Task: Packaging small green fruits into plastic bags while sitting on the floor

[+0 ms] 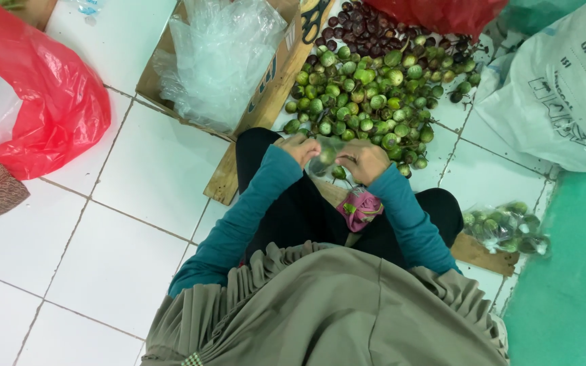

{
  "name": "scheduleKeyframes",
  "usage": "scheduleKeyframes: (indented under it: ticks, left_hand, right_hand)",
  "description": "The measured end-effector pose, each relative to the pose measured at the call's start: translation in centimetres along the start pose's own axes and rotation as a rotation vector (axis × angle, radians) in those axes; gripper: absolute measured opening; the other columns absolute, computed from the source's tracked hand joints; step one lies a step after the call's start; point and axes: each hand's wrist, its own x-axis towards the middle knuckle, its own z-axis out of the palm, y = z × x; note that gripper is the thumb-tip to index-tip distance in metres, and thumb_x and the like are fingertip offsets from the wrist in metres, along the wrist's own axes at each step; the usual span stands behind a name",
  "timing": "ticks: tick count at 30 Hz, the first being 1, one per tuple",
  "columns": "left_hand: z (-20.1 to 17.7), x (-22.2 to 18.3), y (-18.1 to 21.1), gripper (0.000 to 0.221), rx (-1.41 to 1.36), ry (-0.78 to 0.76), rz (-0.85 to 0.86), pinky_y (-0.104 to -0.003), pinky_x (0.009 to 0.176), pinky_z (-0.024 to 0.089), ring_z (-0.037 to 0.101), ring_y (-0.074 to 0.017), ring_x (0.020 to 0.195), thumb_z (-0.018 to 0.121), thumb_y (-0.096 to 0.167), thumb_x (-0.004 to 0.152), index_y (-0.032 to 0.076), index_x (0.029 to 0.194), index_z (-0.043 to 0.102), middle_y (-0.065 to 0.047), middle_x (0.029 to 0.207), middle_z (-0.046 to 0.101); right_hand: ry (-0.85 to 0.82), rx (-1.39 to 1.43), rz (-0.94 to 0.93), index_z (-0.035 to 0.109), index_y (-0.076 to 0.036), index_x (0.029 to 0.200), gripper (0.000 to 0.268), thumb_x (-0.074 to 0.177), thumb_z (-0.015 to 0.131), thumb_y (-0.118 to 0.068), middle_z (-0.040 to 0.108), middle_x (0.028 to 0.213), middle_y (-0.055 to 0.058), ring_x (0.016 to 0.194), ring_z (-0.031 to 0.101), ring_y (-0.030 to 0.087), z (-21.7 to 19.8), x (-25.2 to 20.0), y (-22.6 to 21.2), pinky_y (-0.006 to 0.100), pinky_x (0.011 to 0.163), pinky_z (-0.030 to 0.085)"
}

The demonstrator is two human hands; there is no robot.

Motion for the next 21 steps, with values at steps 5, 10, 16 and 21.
scheduleKeyframes:
  ticks: [5,10,16,21]
  left_hand:
    - [4.5,-1.4,-2.6,0.027,0.044,-0.190,0.001,-0.042,0.072,0.046,0.057,-0.0270,0.066,0.056,0.051,0.103,0.028,0.091,0.050,0.001,0.084,0.045]
    - [4.5,-1.1,-2.2,0.027,0.065,-0.136,-0.018,-0.040,0.070,0.047,0.061,-0.0264,0.070,0.053,0.055,0.103,0.030,0.092,0.050,0.002,0.086,0.048]
    - [3.6,-0.1,-1.7,0.021,0.056,-0.140,-0.035,-0.042,0.075,0.049,0.067,-0.0261,0.076,0.054,0.053,0.103,0.034,0.095,0.053,0.002,0.092,0.054]
    - [-1.1,1.3,1.1,0.020,-0.152,-0.039,-0.061,-0.039,0.074,0.052,0.061,-0.0232,0.068,0.043,0.046,0.112,0.034,0.118,0.057,-0.001,0.095,0.054]
  right_hand:
    - [-0.040,-0.114,0.110,0.075,-0.021,0.100,0.023,0.095,0.075,-0.044,0.076,0.092,0.007,0.090,0.071,0.033,6.2,-2.1,7.2,0.050,0.078,0.061]
    - [-0.012,-0.179,0.149,0.076,-0.030,0.102,0.017,0.095,0.074,-0.046,0.078,0.094,-0.002,0.090,0.074,0.026,4.8,-2.2,5.0,0.044,0.081,0.061]
    - [-0.003,-0.157,0.087,0.076,-0.026,0.102,0.016,0.098,0.072,-0.041,0.077,0.091,0.000,0.090,0.073,0.027,3.4,-1.8,4.8,0.045,0.079,0.062]
    - [0.064,-0.092,-0.063,0.076,-0.018,0.105,0.014,0.103,0.070,-0.031,0.073,0.091,0.004,0.092,0.070,0.027,-0.2,-1.1,1.7,0.041,0.079,0.062]
